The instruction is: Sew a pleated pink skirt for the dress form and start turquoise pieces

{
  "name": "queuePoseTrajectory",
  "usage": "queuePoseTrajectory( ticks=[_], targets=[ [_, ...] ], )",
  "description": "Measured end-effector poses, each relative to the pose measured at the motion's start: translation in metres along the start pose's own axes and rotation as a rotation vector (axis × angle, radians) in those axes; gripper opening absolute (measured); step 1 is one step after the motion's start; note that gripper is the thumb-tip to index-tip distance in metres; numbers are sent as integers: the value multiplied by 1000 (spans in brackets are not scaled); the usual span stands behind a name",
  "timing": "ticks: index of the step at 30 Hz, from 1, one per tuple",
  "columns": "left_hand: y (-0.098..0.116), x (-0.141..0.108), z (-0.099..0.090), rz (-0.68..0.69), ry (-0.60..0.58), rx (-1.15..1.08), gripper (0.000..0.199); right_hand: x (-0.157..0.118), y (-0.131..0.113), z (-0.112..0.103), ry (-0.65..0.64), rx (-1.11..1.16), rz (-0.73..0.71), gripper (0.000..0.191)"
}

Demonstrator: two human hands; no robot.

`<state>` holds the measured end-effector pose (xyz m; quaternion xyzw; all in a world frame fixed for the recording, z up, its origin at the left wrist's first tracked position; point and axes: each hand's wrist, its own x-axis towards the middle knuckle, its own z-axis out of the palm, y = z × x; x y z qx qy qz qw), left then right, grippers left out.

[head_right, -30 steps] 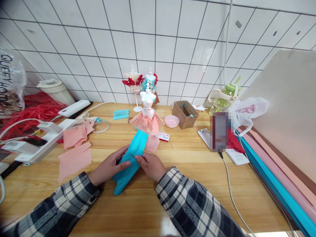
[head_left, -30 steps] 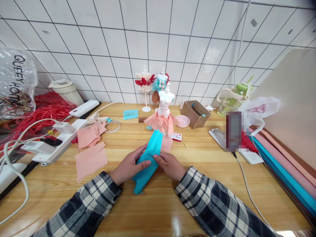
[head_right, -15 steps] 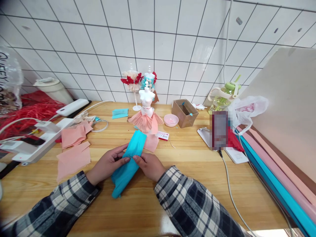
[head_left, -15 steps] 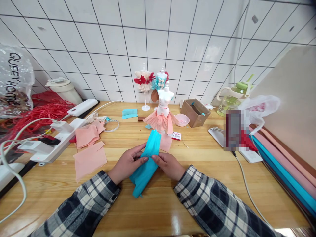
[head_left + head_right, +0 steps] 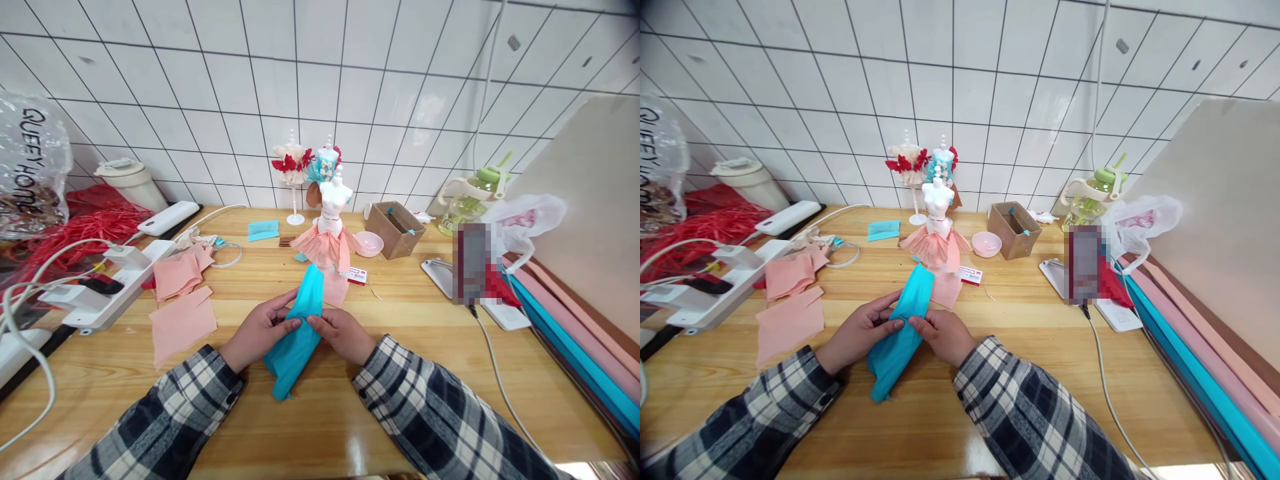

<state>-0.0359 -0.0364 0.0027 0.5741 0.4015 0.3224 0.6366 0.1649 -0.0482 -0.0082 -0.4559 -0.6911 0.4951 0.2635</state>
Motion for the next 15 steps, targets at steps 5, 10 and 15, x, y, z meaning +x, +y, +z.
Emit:
queuePoseTrajectory(
  ticks=[5,10,15],
  targets=[
    [0,0,0,1,-10,-5,80,-1,-1,1,9,26,15,52],
    [-1,-1,0,3,-2,0,79,-1,-1,2,6,46,17,51],
    [0,0,-2,16,56,22,83,0,1,1,25,57,21,52]
  ],
)
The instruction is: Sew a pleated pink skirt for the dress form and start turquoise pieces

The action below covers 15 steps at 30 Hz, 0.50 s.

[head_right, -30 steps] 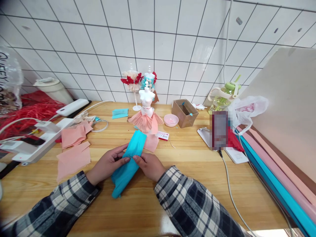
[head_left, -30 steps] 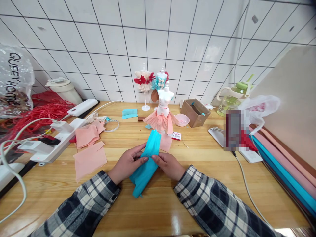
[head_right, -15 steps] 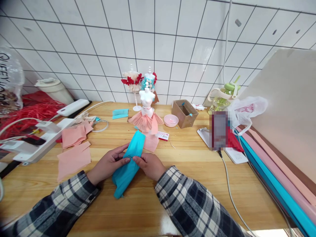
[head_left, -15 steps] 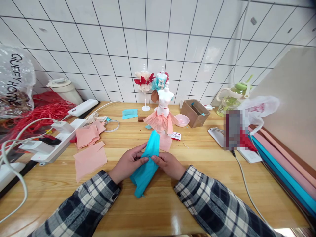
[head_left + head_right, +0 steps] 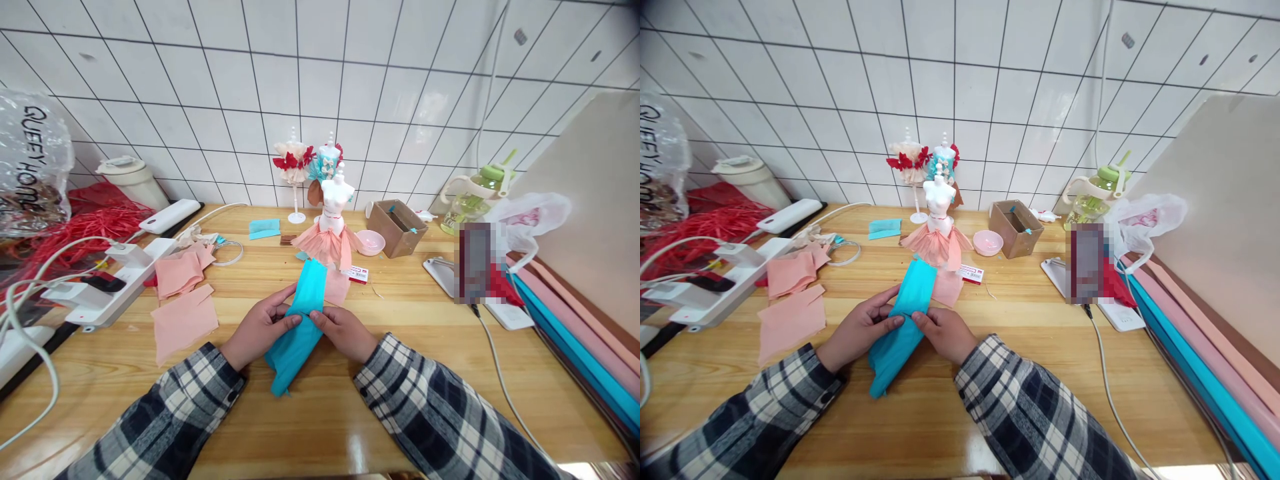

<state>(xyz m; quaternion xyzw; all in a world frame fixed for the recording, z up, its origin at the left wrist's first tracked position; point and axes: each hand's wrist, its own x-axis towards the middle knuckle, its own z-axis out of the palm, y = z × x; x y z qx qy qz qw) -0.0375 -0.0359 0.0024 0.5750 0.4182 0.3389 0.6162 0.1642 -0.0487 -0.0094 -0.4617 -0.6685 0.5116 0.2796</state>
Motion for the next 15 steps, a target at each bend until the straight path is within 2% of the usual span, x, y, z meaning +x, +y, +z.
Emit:
queuePoseTrajectory(
  ticks=[15],
  targets=[
    [3,0,0,-9,0,-1,88,0,-1,-1,-14,-41,1,51]
  ],
)
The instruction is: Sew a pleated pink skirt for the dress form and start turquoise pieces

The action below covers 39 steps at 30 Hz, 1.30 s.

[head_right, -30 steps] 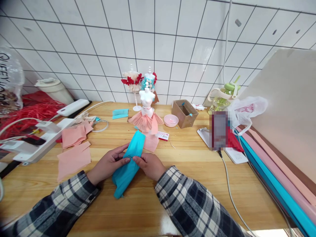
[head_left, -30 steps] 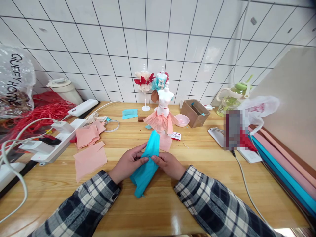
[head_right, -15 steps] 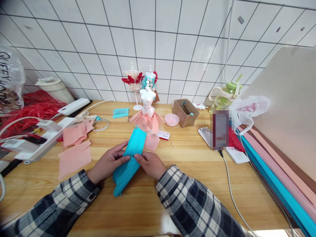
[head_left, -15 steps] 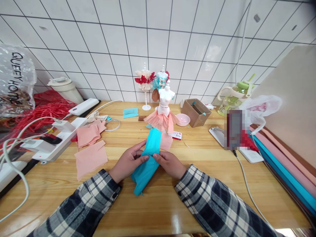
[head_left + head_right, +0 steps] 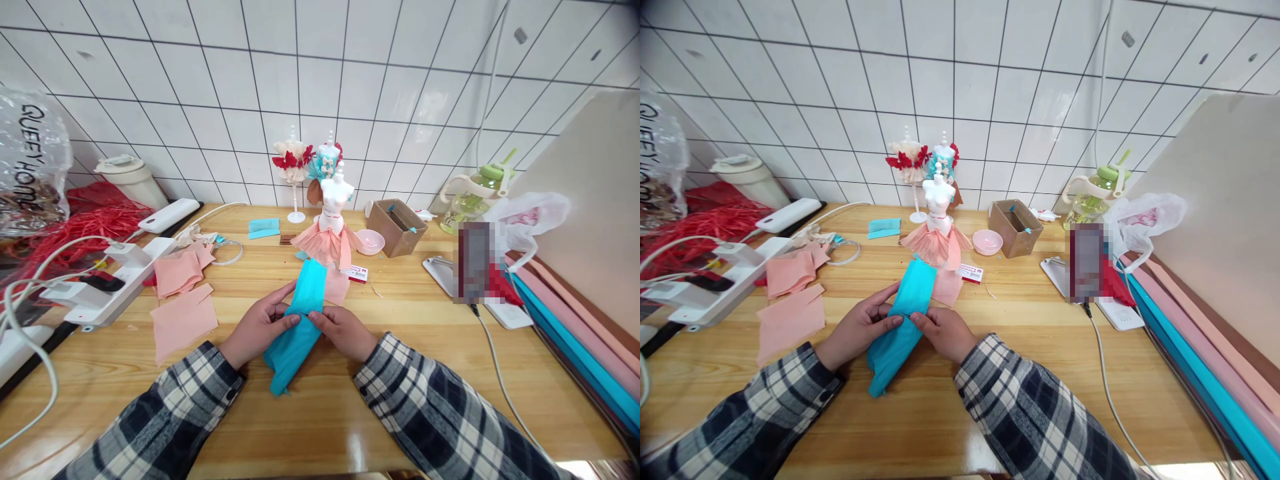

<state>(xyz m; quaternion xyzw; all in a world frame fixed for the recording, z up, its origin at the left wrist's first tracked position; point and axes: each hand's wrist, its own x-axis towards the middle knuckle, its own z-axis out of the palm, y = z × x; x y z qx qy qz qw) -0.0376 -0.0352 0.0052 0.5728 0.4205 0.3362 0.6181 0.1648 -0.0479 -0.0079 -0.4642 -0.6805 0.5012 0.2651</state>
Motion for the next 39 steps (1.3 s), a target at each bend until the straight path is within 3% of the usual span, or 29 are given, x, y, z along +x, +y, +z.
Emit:
queuePoseTrajectory(
  ticks=[6,24,39],
  targets=[
    [5,-2,3,-15,-40,-7,86,0,1,0,-42,28,-18,52],
    [3,-1,-1,-6,-26,11,90,-1,-1,-2,0,-34,11,51],
    [4,-4,7,28,-71,146,81,-2,-3,3,-8,-75,-12,53]
  ],
)
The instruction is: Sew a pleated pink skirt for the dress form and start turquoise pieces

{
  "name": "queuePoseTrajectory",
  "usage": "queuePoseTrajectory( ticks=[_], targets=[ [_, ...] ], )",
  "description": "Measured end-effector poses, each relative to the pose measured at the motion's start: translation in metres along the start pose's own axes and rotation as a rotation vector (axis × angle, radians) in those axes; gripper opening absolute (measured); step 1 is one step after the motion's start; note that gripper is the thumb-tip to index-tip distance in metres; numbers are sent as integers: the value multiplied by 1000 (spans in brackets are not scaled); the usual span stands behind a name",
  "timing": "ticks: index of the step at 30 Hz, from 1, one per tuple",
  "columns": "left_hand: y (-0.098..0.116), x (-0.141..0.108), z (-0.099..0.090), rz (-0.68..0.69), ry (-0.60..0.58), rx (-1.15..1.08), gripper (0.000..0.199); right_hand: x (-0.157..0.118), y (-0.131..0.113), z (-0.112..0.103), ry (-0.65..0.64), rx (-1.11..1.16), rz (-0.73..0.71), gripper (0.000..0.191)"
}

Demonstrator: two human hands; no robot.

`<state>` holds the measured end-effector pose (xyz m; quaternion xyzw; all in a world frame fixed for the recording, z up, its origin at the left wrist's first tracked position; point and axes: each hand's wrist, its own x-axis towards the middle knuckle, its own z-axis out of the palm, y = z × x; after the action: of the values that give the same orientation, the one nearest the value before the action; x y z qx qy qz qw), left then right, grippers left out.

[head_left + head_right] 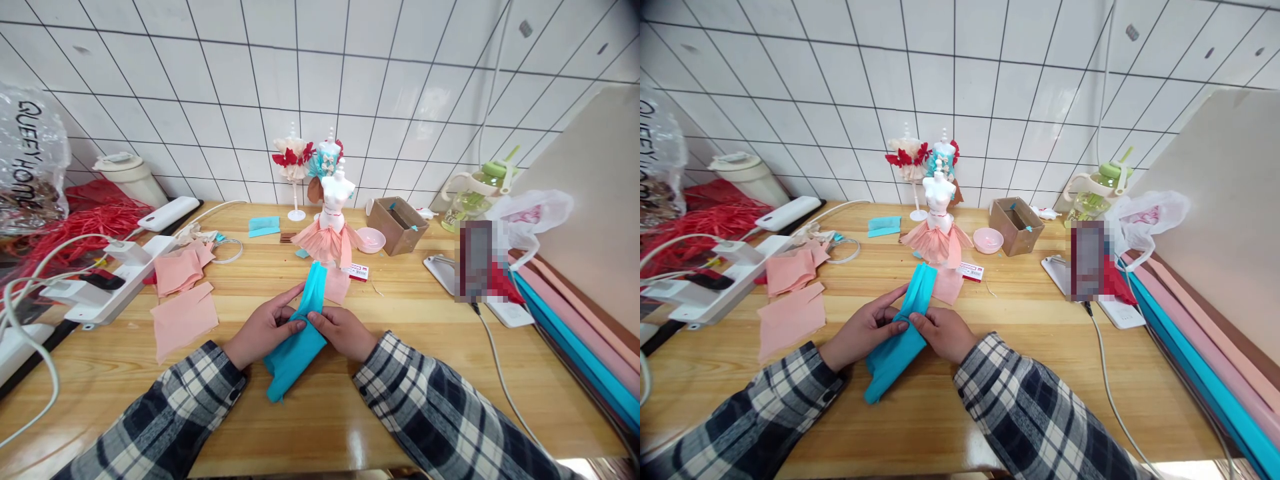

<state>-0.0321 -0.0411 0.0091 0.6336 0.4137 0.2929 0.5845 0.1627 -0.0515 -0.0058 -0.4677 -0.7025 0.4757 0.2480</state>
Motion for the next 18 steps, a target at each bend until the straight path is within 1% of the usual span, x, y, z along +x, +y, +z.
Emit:
queuePoseTrajectory(
  ticks=[10,14,18],
  targets=[
    [-3,1,-1,12,-15,10,79,-1,1,1,-2,51,12,53],
    [-4,0,0,2,-17,1,80,-1,0,1,-2,61,-6,51],
    [-4,0,0,-8,-17,-3,82,-1,-1,2,3,55,7,50]
  ],
)
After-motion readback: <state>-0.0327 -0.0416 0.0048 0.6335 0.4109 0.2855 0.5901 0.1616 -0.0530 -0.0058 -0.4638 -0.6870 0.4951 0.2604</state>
